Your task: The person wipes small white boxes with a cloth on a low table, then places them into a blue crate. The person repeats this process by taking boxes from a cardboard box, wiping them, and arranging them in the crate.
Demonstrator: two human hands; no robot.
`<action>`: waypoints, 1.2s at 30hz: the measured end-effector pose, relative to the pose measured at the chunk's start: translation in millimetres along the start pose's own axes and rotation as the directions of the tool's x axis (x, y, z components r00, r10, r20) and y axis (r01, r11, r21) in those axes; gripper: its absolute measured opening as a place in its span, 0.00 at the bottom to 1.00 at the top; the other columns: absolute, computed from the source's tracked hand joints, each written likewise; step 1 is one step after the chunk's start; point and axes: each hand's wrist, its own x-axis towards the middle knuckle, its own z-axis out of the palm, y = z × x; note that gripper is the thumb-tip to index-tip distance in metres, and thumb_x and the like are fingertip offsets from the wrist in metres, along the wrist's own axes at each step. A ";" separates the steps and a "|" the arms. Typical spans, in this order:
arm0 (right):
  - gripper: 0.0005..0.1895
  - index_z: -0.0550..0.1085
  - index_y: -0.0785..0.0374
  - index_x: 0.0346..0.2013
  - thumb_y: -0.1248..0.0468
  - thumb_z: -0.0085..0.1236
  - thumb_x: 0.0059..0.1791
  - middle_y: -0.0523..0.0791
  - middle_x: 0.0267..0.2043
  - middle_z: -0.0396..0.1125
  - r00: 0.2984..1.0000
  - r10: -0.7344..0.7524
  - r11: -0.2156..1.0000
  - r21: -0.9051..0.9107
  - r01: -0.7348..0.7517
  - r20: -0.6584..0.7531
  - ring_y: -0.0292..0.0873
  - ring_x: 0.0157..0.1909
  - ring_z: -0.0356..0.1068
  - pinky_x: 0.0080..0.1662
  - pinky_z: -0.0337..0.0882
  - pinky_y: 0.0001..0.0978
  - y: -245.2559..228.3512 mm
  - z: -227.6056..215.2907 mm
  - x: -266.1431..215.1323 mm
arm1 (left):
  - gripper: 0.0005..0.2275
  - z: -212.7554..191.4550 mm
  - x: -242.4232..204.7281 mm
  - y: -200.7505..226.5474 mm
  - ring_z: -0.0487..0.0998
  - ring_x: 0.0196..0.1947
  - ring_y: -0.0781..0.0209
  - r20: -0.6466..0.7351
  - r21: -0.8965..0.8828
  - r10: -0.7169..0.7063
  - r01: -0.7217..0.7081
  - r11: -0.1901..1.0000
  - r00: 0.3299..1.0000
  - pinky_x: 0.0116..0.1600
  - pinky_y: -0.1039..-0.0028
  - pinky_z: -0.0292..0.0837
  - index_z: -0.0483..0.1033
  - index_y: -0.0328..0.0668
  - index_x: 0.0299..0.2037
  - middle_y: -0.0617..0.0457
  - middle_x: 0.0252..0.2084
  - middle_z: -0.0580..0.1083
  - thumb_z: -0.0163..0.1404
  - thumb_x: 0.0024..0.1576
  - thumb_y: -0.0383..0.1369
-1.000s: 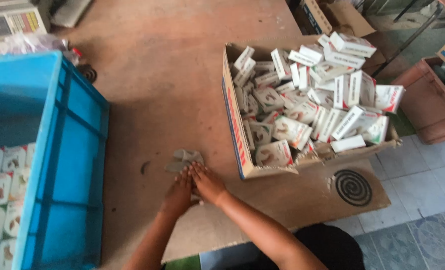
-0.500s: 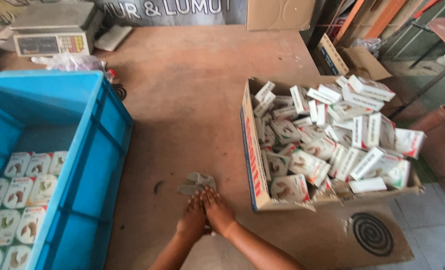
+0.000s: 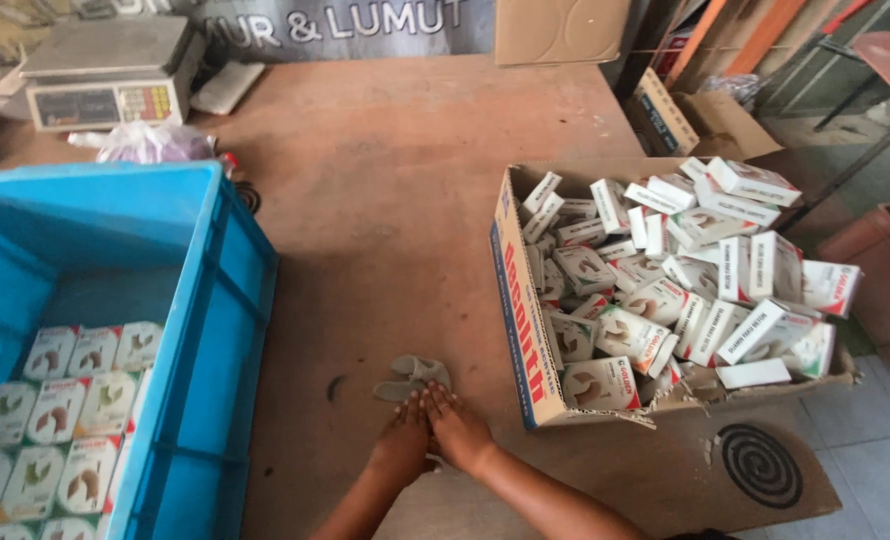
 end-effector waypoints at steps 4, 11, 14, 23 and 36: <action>0.44 0.45 0.76 0.60 0.58 0.58 0.41 0.62 0.65 0.37 0.997 -0.039 0.998 0.037 0.041 -0.066 0.58 0.66 0.40 0.62 0.45 0.40 4.3 -12.9 6.0 | 0.44 -16.1 -3.7 -2.4 0.47 0.63 0.39 0.020 0.022 -0.040 0.040 0.999 0.999 0.61 0.61 0.51 0.31 0.31 0.64 0.38 0.66 0.39 0.52 0.51 0.47; 0.38 0.47 0.74 0.60 0.60 0.52 0.43 0.59 0.65 0.40 0.924 -0.019 1.000 0.009 0.024 -0.383 0.54 0.66 0.43 0.62 0.48 0.38 -30.9 -152.2 -6.1 | 0.43 -133.3 -42.5 5.9 0.59 0.59 0.53 -0.698 0.377 0.127 0.210 0.902 0.705 0.59 0.69 0.56 0.48 0.33 0.61 0.38 0.63 0.51 0.50 0.37 0.50; 0.43 0.49 0.75 0.60 0.57 0.57 0.39 0.62 0.63 0.43 0.862 -0.037 0.999 -0.051 0.013 -0.505 0.59 0.63 0.48 0.59 0.52 0.44 -30.7 -200.7 -20.7 | 0.43 -179.5 -53.2 25.8 0.54 0.63 0.51 -0.686 0.319 0.122 0.146 0.936 0.717 0.61 0.66 0.53 0.45 0.34 0.63 0.39 0.65 0.47 0.49 0.39 0.49; 0.48 0.48 0.72 0.61 0.57 0.62 0.36 0.61 0.63 0.45 0.837 0.073 0.985 -0.092 -0.145 -0.542 0.60 0.62 0.50 0.57 0.58 0.48 53.3 -260.2 -55.6 | 0.50 -250.8 4.8 107.4 0.49 0.65 0.47 -0.675 0.291 0.184 0.029 0.956 0.715 0.62 0.59 0.51 0.42 0.35 0.64 0.38 0.66 0.44 0.53 0.35 0.57; 0.44 0.42 0.69 0.63 0.58 0.55 0.41 0.56 0.67 0.35 0.879 0.281 0.946 -0.042 -0.321 -0.384 0.56 0.66 0.42 0.63 0.47 0.44 181.9 -274.8 -30.6 | 0.49 -289.2 126.4 148.5 0.40 0.67 0.50 -0.518 0.261 0.156 -0.018 0.965 0.841 0.64 0.57 0.44 0.32 0.36 0.65 0.40 0.67 0.38 0.52 0.42 0.54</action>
